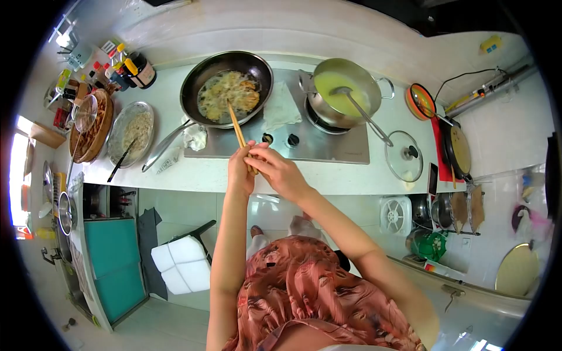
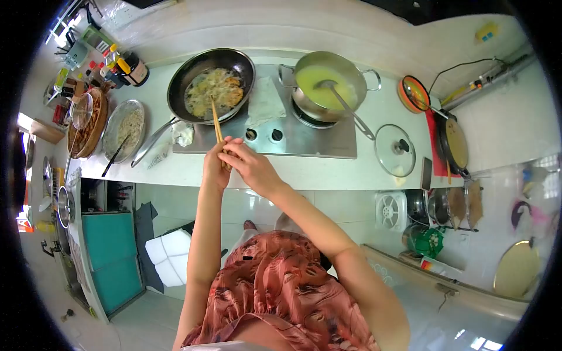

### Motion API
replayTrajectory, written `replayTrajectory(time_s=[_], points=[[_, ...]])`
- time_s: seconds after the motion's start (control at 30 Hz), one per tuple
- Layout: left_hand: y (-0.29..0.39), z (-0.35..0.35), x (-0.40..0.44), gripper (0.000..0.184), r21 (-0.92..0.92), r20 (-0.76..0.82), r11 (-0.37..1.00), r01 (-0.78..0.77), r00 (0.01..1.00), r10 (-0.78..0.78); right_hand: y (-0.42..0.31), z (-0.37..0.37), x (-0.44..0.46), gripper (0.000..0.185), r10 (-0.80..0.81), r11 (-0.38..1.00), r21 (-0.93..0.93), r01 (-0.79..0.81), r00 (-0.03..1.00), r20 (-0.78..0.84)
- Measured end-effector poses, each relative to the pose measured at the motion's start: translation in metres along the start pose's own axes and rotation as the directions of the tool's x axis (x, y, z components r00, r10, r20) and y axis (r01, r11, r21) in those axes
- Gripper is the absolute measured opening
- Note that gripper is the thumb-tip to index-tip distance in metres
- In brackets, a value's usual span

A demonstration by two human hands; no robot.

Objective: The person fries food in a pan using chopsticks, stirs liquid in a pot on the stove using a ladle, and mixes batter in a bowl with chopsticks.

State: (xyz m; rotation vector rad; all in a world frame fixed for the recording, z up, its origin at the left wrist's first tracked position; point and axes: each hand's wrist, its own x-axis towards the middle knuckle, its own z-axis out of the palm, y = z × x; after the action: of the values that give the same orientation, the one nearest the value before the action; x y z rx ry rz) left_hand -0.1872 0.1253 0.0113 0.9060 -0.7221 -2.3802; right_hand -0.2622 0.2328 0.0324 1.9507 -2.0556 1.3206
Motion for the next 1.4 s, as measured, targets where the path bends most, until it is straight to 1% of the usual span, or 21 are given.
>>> replayTrajectory(time_s=[0.17,0.23,0.33,0.43,0.47,0.5,0.63,0.67,0.77,0.8,0.87,0.9,0.97,1.07,1.1,1.13,1.23,1.27,1.3,1.37,1.4], points=[[0.025,-0.014,-0.011,0.019,-0.048,0.062,0.996,0.072,0.996,-0.069,-0.018,0.034,0.013,0.034,0.071,0.997,-0.005,-0.072,0.995,-0.073],[0.029,-0.014,-0.009,0.023,-0.02,0.144,0.998,0.067,0.988,-0.064,-0.018,0.038,0.016,0.033,0.107,0.994,-0.03,-0.11,0.991,-0.074],[0.022,-0.022,0.009,0.023,-0.072,0.133,0.993,0.098,0.987,-0.087,-0.007,0.044,0.024,0.032,0.076,0.997,-0.025,-0.079,0.991,-0.106],[0.026,-0.025,0.019,0.022,-0.095,0.177,0.983,0.16,0.974,-0.142,0.001,0.045,0.037,0.03,0.025,0.999,-0.023,-0.028,0.994,-0.11],[0.023,-0.029,0.026,0.031,-0.005,0.118,0.991,0.131,0.985,-0.129,0.003,0.045,0.041,0.03,0.012,1.0,-0.027,-0.015,0.994,-0.111],[0.034,-0.02,0.018,0.034,0.04,0.062,0.99,0.132,0.989,-0.134,0.004,0.044,0.043,0.029,0.002,0.999,-0.034,-0.006,0.994,-0.111],[0.055,-0.02,0.018,0.035,0.085,0.091,0.989,0.123,0.987,-0.131,0.009,0.046,0.072,0.028,0.094,0.993,0.083,-0.08,0.979,-0.183],[0.061,-0.023,0.017,0.035,0.104,0.104,0.987,0.119,0.986,-0.13,0.007,0.044,0.08,0.023,0.173,0.98,0.128,-0.15,0.967,-0.186],[0.083,-0.039,0.01,0.035,0.439,0.115,0.895,-0.085,0.993,0.038,0.016,0.05,0.11,0.02,0.19,0.981,0.098,-0.17,0.945,-0.267],[0.09,-0.049,0.01,0.032,0.474,0.116,0.87,-0.136,0.989,0.092,0.022,0.054,0.12,0.02,0.118,0.993,0.045,-0.11,0.942,-0.315],[0.109,-0.075,0.009,0.024,0.537,0.102,0.81,-0.236,0.971,0.216,0.024,0.061,0.137,0.021,0.175,0.982,0.119,-0.144,0.936,-0.307],[0.12,-0.087,0.009,0.021,0.568,0.105,0.772,-0.285,0.956,0.275,0.024,0.064,0.145,0.021,0.176,0.98,0.142,-0.136,0.931,-0.32],[0.145,-0.111,0.011,0.015,0.736,0.014,0.623,-0.267,0.925,0.38,0.027,0.073,0.155,0.019,0.195,0.98,0.089,-0.176,0.934,-0.299],[0.177,-0.145,0.021,0.016,0.895,0.263,0.149,-0.42,0.768,0.584,0.027,0.09,0.171,0.016,0.219,0.974,0.02,-0.225,0.922,-0.318],[0.187,-0.155,0.026,0.016,0.893,0.37,-0.027,-0.449,0.7,0.611,0.026,0.097,0.175,0.015,0.23,0.969,-0.002,-0.245,0.913,-0.338],[0.197,-0.165,0.031,0.024,0.851,0.501,-0.208,-0.482,0.627,0.597,0.024,0.103,0.181,0.013,0.242,0.962,-0.026,-0.27,0.897,-0.369],[0.213,-0.19,0.048,0.026,0.908,0.369,0.094,-0.408,0.887,0.279,0.01,0.108,0.193,0.013,0.238,0.921,-0.162,-0.354,0.841,-0.486],[0.222,-0.194,0.054,0.029,0.918,0.336,0.196,-0.345,0.939,0.077,0.0,0.108,0.197,0.012,0.28,0.897,-0.146,-0.417,0.792,-0.542],[0.225,-0.197,0.059,0.029,0.892,0.299,0.381,-0.245,0.95,-0.089,-0.014,0.106,0.202,0.011,0.317,0.87,-0.124,-0.477,0.734,-0.6],[0.226,-0.203,0.071,0.03,0.781,0.28,0.624,0.041,0.869,-0.408,-0.026,0.107,0.202,0.012,0.37,0.861,-0.025,-0.509,0.659,-0.654],[0.225,-0.202,0.071,0.027,0.709,0.297,0.697,0.102,0.854,-0.427,-0.039,0.109,0.204,0.012,0.452,0.815,0.02,-0.579,0.615,-0.646]])
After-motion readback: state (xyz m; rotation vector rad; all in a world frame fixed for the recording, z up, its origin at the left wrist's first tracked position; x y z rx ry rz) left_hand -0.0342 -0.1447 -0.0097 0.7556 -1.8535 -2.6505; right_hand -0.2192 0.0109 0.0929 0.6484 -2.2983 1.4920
